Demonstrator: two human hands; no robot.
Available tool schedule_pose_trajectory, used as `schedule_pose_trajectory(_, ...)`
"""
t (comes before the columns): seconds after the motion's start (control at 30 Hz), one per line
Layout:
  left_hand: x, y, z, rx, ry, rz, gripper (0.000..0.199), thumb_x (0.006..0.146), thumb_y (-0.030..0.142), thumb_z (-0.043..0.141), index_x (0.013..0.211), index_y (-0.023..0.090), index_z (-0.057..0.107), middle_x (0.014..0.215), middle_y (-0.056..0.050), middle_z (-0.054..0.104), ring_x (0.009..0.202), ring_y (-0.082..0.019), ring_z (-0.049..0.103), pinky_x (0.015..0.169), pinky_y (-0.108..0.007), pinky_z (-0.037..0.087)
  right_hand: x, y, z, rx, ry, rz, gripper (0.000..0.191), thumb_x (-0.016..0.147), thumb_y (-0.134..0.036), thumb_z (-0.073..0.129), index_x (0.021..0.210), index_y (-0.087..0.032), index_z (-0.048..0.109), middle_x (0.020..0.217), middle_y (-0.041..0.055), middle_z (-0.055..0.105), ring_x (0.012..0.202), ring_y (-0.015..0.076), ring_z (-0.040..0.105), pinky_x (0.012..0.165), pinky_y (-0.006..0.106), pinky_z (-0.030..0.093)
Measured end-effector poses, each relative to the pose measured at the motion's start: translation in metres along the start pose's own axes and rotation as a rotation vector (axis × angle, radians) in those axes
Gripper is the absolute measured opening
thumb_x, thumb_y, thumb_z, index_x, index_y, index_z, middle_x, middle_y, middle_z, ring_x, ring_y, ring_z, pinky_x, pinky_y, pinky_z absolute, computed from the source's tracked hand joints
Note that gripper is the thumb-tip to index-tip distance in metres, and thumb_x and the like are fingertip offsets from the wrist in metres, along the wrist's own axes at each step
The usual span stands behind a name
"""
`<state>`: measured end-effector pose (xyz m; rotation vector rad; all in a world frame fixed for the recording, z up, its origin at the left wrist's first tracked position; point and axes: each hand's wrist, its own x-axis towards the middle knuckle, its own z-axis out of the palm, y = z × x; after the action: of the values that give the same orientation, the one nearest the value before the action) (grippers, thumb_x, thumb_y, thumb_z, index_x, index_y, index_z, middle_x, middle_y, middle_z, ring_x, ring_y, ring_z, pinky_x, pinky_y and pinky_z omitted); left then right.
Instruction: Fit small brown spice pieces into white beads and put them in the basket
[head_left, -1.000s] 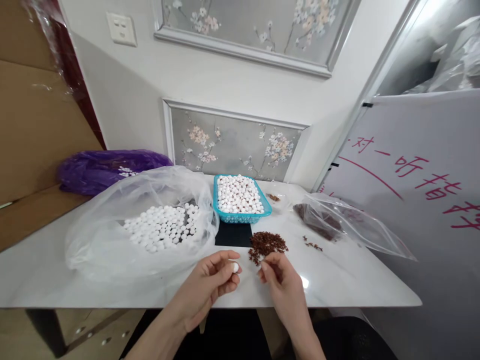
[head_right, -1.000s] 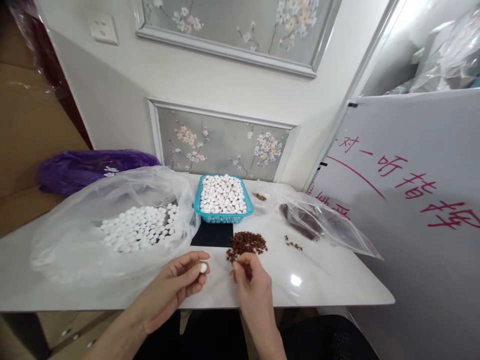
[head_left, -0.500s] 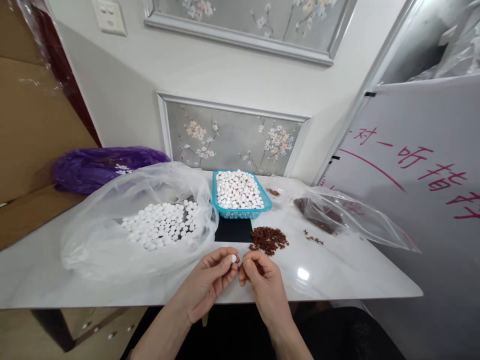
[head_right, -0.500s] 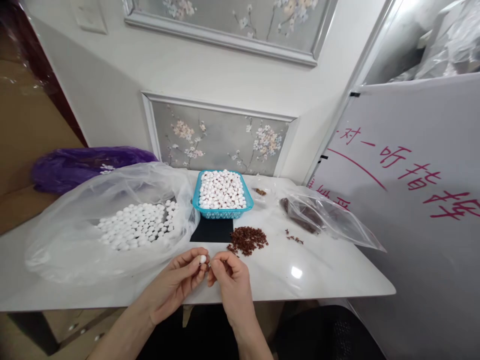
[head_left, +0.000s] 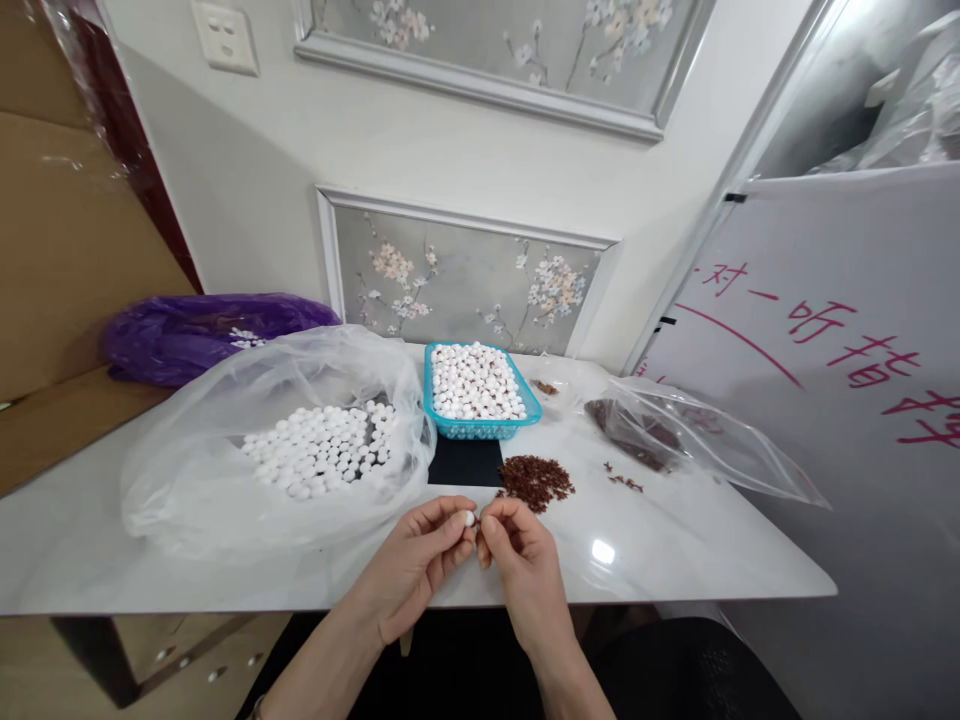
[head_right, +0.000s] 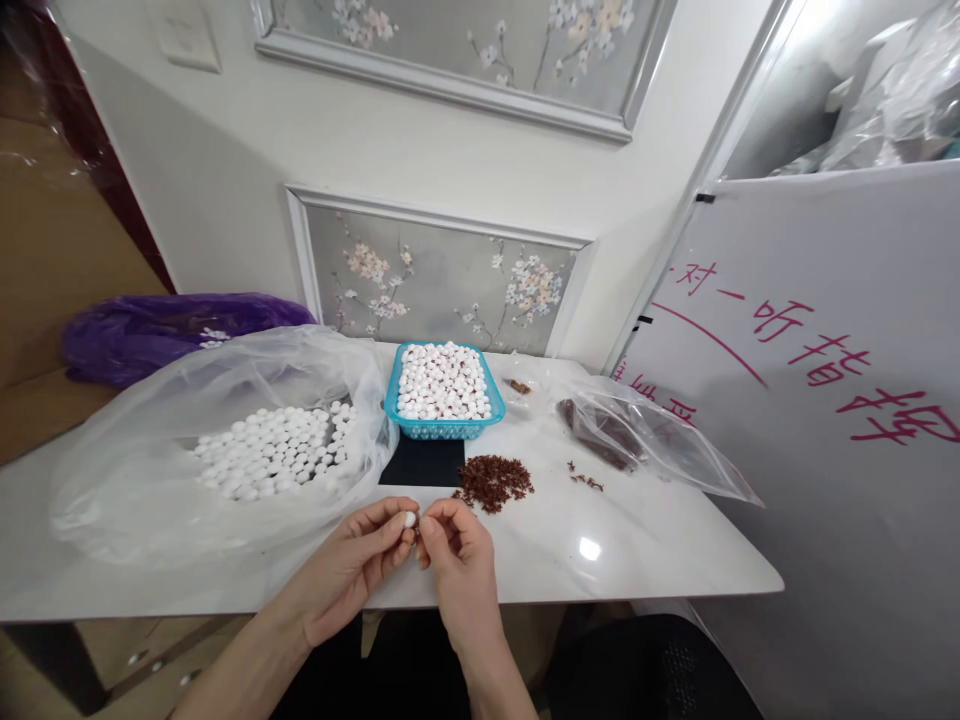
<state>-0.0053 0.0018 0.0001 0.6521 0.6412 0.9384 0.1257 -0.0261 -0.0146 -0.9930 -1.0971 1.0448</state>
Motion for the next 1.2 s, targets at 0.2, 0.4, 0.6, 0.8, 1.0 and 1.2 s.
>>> schedule_pose_trajectory(0.2,-0.0011,0.0008,0.0036,0.026,-0.017,0.020,0.010,0.075,0.018,0.069,0.082,0.012,0.066,0.070,0.000,0.060,0.062,-0.005,0.055,0.066,-0.015,0.049,-0.0007,-0.0035,0.0031,-0.084,-0.003,-0.071,0.020,0.089,-0.028,0.051,0.071,-0.019,0.050,0.063,-0.0050,0.044,0.056,0.0095,0.041,0.056,0.022,0.036)
schedule_pose_trajectory(0.4,0.0004,-0.0005,0.0032,0.053,-0.040,0.052,0.012,0.074,0.022,0.071,0.077,0.012,0.064,0.065,0.000,0.059,0.060,-0.006,0.054,0.064,-0.017,0.047,-0.0016,-0.0001,0.0056,-0.183,0.047,-0.170,0.021,0.090,-0.028,0.048,0.071,-0.020,0.048,0.068,-0.0034,0.044,0.059,0.0107,0.044,0.058,0.023,0.037)
schedule_pose_trajectory(0.6,-0.0008,0.0003,0.0042,0.071,-0.038,0.094,0.012,0.073,0.023,0.071,0.072,0.013,0.064,0.060,0.001,0.058,0.059,-0.008,0.052,0.065,-0.019,0.045,-0.0025,0.0014,0.0079,-0.251,0.058,-0.252,0.020,0.091,-0.025,0.046,0.072,-0.020,0.048,0.071,-0.0014,0.045,0.064,0.0127,0.046,0.060,0.025,0.039)
schedule_pose_trajectory(0.8,-0.0004,-0.0008,0.0033,0.075,-0.028,0.094,0.012,0.070,0.023,0.073,0.071,0.014,0.065,0.061,0.001,0.058,0.058,-0.007,0.051,0.064,-0.020,0.045,-0.0021,0.0030,0.0083,-0.273,0.071,-0.280,0.019,0.090,-0.022,0.046,0.072,-0.021,0.048,0.073,-0.0006,0.046,0.069,0.0139,0.047,0.063,0.026,0.040)
schedule_pose_trajectory(1.0,-0.0004,-0.0012,0.0029,0.095,-0.025,0.100,0.012,0.071,0.021,0.073,0.072,0.013,0.064,0.061,0.001,0.059,0.059,-0.007,0.051,0.065,-0.020,0.045,-0.0025,0.0023,0.0078,-0.240,0.063,-0.228,0.017,0.089,-0.022,0.048,0.072,-0.020,0.048,0.073,-0.0013,0.047,0.066,0.0127,0.048,0.061,0.025,0.041)
schedule_pose_trajectory(1.2,-0.0021,0.0004,0.0043,0.114,-0.074,0.075,0.012,0.073,0.023,0.071,0.072,0.013,0.063,0.062,0.000,0.060,0.060,-0.009,0.055,0.065,-0.021,0.045,0.0011,-0.0022,0.0031,-0.011,-0.058,-0.029,0.014,0.086,-0.029,0.055,0.076,-0.020,0.050,0.064,-0.0040,0.050,0.057,0.0110,0.051,0.056,0.023,0.044)
